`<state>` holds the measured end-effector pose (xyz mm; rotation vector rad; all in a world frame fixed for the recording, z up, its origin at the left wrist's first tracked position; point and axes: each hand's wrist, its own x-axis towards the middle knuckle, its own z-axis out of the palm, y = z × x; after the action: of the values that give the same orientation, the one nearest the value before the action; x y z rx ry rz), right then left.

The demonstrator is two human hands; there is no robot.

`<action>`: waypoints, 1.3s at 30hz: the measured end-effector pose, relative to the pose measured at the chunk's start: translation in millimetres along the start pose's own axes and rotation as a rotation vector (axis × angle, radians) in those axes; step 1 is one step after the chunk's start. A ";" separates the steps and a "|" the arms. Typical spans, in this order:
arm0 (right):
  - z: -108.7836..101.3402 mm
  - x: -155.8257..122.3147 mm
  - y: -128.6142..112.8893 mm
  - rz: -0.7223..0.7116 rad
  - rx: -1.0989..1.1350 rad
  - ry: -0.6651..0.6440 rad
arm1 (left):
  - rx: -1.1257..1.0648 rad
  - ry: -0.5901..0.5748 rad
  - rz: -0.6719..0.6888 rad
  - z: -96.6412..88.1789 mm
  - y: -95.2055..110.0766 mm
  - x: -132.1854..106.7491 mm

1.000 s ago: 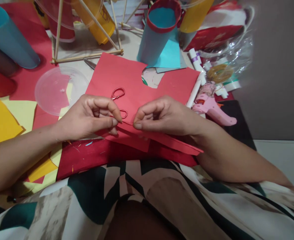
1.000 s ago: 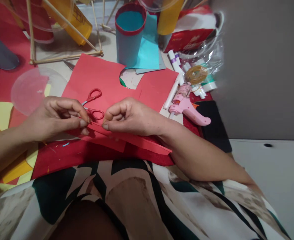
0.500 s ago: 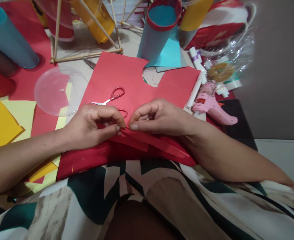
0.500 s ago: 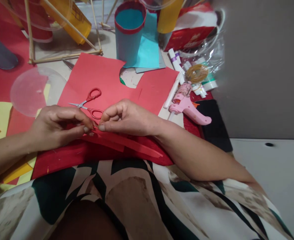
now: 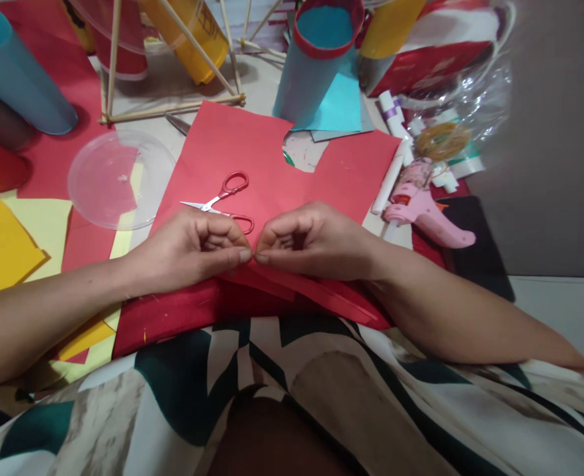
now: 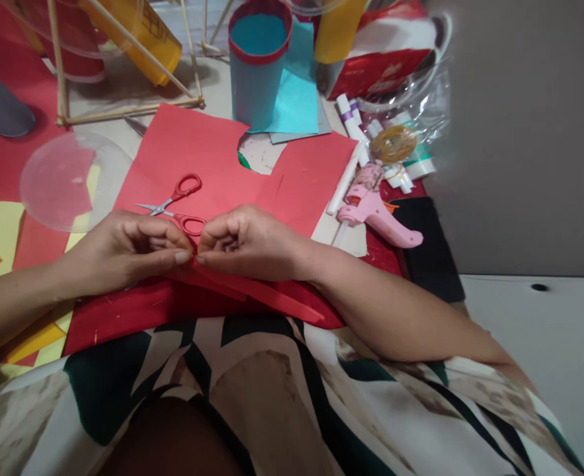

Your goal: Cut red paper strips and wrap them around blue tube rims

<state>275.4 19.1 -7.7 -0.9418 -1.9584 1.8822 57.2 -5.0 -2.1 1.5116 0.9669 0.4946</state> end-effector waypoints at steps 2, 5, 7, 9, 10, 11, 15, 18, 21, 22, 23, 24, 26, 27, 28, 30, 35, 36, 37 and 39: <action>0.8 -0.1 0.4 -0.010 -0.019 0.010 | -0.031 -0.025 -0.022 -1.0 -1.0 0.9; 0.8 -0.1 1.1 -0.015 -0.055 0.017 | -0.124 -0.084 -0.073 -3.7 -1.8 2.4; 0.3 0.3 1.9 -0.023 -0.067 0.016 | -0.162 -0.116 -0.106 -5.1 -1.4 3.1; -0.2 0.9 3.0 -0.024 -0.063 0.010 | -0.186 -0.125 -0.126 -5.7 -0.6 3.1; -0.4 1.3 3.7 -0.020 -0.057 0.009 | -0.194 -0.119 -0.128 -5.5 -0.2 2.9; -0.6 1.7 4.4 -0.014 -0.049 0.007 | -0.200 -0.111 -0.124 -5.2 0.1 2.5; 0.0 2.5 5.3 -0.019 -0.041 -0.007 | -0.199 -0.097 -0.102 -3.0 -0.6 1.2; 1.6 2.4 4.3 -0.034 -0.071 0.005 | -0.190 -0.105 -0.104 -2.0 -2.4 1.4; 1.8 2.3 3.7 -0.041 -0.070 0.022 | -0.208 -0.107 -0.114 -2.0 -2.5 1.4; 1.1 2.1 3.4 -0.034 -0.052 0.020 | -0.222 -0.102 -0.113 -2.3 -1.8 1.2; -0.1 1.8 2.8 -0.020 -0.032 0.020 | -0.237 -0.092 -0.112 -2.8 -0.7 0.8; -1.7 1.3 1.9 0.000 -0.016 0.017 | -0.252 -0.073 -0.113 -3.5 0.7 0.4; -5.4 0.0 -1.1 0.048 0.005 0.004 | -0.268 -0.029 -0.120 -5.9 3.7 -0.5; -7.2 -0.6 -3.0 0.068 0.012 -0.005 | -0.269 -0.012 -0.125 -7.3 5.0 -0.7; -8.8 -1.2 -4.8 0.084 0.027 -0.013 | -0.267 -0.004 -0.130 -8.8 6.0 -0.8; -10.3 -1.7 -7.6 0.113 0.060 -0.022 | -0.260 -0.008 -0.140 -11.5 6.6 -0.5; -5.4 -0.4 -6.3 0.158 0.105 -0.009 | -0.267 -0.028 -0.191 -12.2 3.3 1.0; -4.0 -0.3 -5.6 0.156 0.115 -0.008 | -0.265 -0.032 -0.195 -11.6 2.6 1.0; -3.1 -0.2 -5.0 0.152 0.124 -0.006 | -0.261 -0.039 -0.196 -11.0 2.1 0.9; -3.3 -0.4 -4.8 0.146 0.148 -0.005 | -0.260 -0.048 -0.186 -10.8 1.9 0.3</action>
<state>276.3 21.7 -2.5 -1.0613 -1.7669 2.0772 49.6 1.9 1.7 1.1837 0.9561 0.4301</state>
